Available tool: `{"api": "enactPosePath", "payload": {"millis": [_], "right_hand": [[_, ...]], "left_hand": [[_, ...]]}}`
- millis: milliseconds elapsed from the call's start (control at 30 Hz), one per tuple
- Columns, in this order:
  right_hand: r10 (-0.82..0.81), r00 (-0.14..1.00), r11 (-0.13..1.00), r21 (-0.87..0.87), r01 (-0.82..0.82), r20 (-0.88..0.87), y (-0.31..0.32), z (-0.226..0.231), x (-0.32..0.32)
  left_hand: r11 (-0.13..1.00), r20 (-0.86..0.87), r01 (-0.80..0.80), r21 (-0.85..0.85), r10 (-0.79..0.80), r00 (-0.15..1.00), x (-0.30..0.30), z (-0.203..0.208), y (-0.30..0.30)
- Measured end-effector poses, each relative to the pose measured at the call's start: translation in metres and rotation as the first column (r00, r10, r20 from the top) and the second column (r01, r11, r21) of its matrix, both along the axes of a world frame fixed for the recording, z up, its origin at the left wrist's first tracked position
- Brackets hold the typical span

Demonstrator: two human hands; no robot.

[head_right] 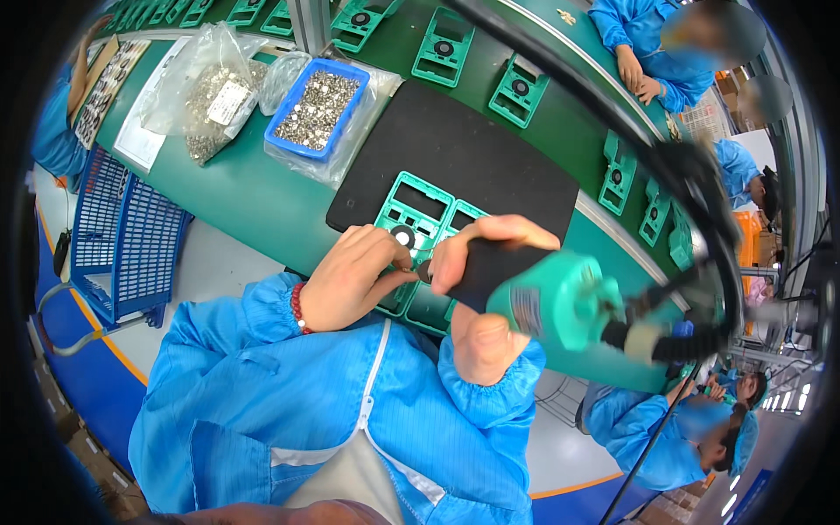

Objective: Assembling components into green electronic device housings using an electric screwdriver on an assembly line.

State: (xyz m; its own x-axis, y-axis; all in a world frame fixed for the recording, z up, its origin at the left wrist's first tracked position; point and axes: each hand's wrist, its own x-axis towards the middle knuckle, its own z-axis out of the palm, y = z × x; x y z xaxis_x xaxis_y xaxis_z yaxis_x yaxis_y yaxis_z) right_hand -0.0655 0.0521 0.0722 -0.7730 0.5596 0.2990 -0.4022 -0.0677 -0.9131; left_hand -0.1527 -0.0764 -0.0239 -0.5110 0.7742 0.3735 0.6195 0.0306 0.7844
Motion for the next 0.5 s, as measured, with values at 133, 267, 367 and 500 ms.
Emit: {"api": "enactPosePath", "payload": {"millis": [133,267,367,500], "right_hand": [[0.057,0.998,0.991,0.122,-0.059,0.015,-0.002,0.0,0.005],[0.377,0.916,0.926,0.069,-0.37,-0.137,0.021,-0.013,0.014],[0.382,0.919,0.923,0.089,-0.374,-0.095,0.02,-0.013,0.019],[0.433,0.895,0.9,0.117,-0.421,-0.106,0.027,-0.013,0.018]], "left_hand": [[1.0,-0.031,-0.021,-0.006,0.021,0.999,0.007,0.005,0.002],[1.0,-0.003,0.009,-0.004,-0.009,1.0,0.01,0.008,0.002],[1.0,0.012,0.024,-0.018,-0.024,1.0,0.012,0.015,0.0],[1.0,0.01,0.028,-0.001,-0.028,1.0,0.014,0.015,0.001]]}}
